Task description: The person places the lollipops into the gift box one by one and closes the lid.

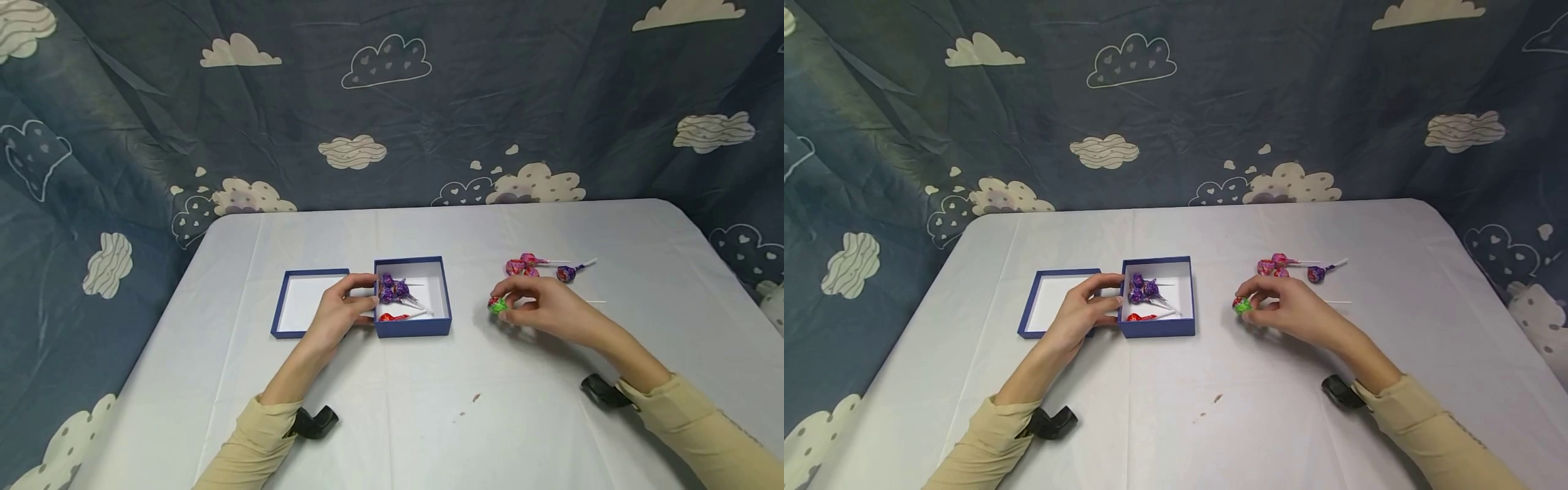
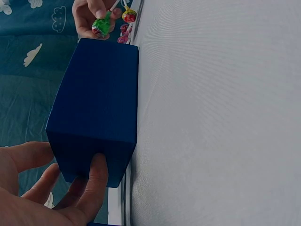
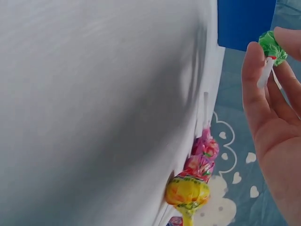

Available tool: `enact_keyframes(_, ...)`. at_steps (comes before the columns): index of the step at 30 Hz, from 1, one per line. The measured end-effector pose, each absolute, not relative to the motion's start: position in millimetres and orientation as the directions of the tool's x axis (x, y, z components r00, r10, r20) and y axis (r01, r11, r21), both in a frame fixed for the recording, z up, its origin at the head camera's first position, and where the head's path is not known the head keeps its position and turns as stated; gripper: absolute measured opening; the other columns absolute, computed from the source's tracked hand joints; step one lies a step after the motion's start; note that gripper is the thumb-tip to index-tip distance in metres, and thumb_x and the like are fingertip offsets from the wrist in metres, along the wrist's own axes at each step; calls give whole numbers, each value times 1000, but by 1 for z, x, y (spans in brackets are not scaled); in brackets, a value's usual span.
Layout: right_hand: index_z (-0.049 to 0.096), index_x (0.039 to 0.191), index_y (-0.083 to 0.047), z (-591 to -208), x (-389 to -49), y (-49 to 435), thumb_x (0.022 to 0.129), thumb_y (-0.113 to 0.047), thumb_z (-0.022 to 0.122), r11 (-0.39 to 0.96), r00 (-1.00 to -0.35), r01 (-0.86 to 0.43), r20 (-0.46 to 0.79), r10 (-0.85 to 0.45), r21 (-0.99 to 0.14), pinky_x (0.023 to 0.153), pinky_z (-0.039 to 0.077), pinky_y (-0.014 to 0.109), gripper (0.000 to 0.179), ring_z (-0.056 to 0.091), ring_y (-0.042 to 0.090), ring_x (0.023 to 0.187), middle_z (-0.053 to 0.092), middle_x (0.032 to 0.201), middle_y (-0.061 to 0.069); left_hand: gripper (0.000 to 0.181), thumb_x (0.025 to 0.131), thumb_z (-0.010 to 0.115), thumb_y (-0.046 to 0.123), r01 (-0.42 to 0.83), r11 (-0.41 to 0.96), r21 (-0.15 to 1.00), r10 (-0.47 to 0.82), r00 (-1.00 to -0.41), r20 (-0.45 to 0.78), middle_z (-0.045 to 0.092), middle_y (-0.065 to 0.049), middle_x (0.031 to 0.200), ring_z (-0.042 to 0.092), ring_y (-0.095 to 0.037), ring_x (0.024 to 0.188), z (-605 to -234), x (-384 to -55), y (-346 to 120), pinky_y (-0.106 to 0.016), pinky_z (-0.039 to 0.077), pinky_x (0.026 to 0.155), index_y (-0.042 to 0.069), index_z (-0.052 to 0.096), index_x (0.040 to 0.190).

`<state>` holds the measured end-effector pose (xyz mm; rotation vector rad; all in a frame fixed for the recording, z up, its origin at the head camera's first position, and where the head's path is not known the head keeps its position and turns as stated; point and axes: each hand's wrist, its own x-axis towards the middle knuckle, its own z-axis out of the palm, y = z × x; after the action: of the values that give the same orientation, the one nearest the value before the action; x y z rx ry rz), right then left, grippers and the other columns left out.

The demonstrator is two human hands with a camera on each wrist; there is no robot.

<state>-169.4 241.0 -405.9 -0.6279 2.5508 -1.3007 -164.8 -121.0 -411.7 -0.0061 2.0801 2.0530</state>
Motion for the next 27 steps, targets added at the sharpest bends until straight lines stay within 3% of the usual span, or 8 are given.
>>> enact_keyframes(27, 69, 111, -19, -385, -179, 214, 84, -10, 78, 540, -868, -409, 132, -478, -736, 79, 54, 24, 29, 60, 13, 91, 67, 102, -8, 41, 90, 64, -1, -149, 26, 988, 159, -976, -151, 56, -16, 128, 60, -37, 103, -411, -165, -122, -36, 58, 73, 3, 59, 130)
